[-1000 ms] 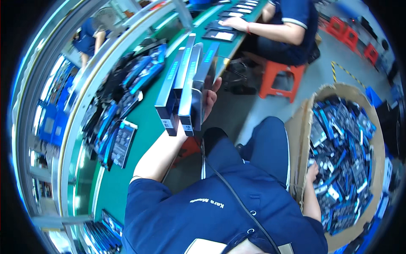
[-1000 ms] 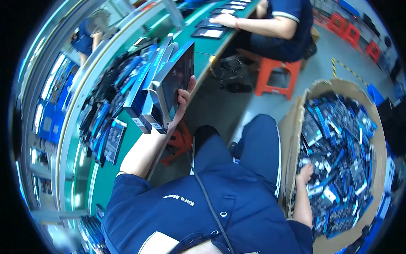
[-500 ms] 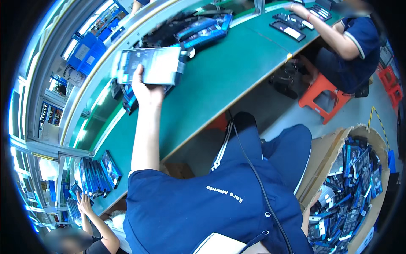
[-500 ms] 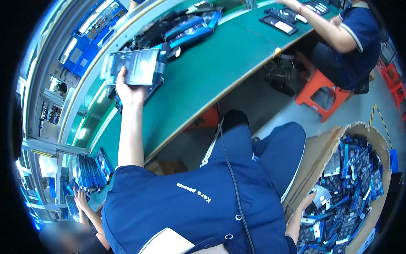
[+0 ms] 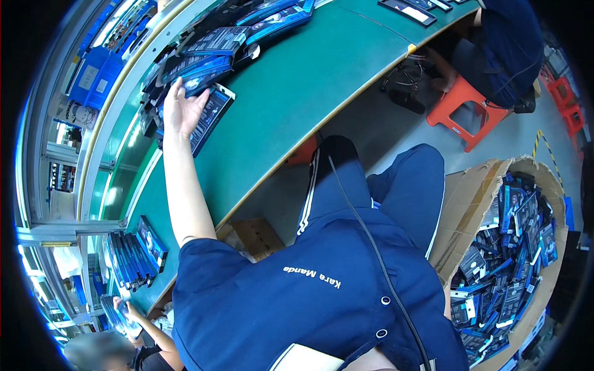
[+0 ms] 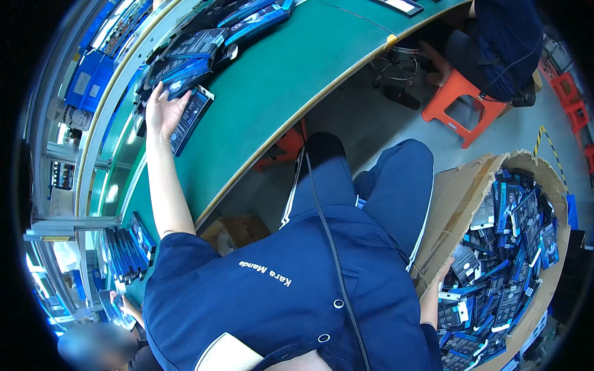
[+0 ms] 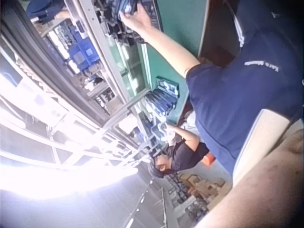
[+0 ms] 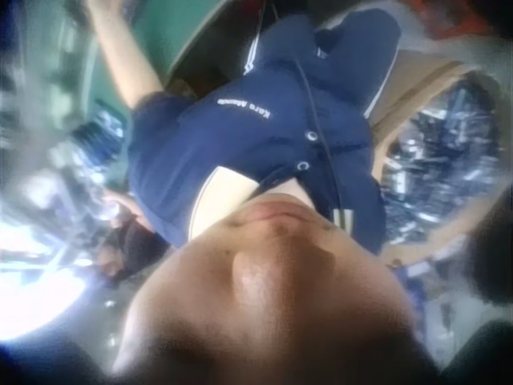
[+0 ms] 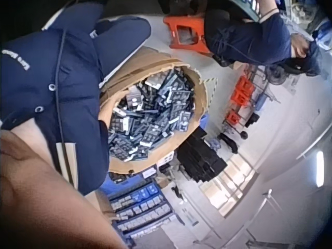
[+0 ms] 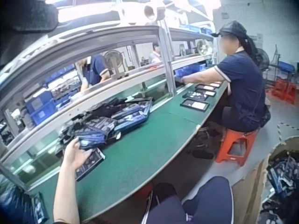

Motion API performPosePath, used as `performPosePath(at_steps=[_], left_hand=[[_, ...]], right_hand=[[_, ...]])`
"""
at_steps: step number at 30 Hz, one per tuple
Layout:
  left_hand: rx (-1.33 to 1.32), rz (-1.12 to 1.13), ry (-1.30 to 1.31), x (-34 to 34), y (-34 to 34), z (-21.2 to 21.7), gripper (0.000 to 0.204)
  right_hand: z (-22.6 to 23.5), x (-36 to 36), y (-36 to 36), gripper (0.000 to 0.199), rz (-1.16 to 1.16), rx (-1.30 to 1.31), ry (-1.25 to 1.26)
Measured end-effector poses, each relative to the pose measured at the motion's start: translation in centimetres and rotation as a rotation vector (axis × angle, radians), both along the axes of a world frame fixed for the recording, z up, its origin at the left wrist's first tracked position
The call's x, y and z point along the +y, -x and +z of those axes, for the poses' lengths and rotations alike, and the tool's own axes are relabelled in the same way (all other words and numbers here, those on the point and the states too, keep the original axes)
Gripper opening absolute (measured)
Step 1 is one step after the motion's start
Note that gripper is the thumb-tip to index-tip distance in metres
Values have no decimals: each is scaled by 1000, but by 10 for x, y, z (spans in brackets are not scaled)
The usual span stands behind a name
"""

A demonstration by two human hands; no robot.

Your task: Packaging or inspecting product boxes on an assembly line.

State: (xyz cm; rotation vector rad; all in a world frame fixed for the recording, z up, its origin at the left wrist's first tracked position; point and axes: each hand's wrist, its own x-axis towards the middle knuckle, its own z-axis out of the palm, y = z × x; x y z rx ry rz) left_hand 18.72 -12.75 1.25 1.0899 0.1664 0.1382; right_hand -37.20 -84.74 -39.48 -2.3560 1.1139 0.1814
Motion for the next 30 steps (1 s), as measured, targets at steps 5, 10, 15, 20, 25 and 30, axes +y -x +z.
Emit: performPosePath(at_steps=[5,10,15,20,25,30], left_hand=[[-111,559,-484,-37,11,-42,83],[-642,247,-2128,-125,20,-25,70],[-624,353,-2443,-110,-28,-17,62],[-573,548,-2425,-84,-81,-8,53],[-457,877,-2413,-76,-101,13,51],[-426,552,-2449,-130,-67,-6,63]], right_hand=[[-7,14,-22,62,91,0,-24],[-22,38,-66,61,168,-43,-53],[-29,43,-101,61,244,-72,-52],[-34,46,-162,61,327,-122,-49],[-40,53,-212,60,432,-142,-62],[-38,57,-234,60,452,-134,-68]])
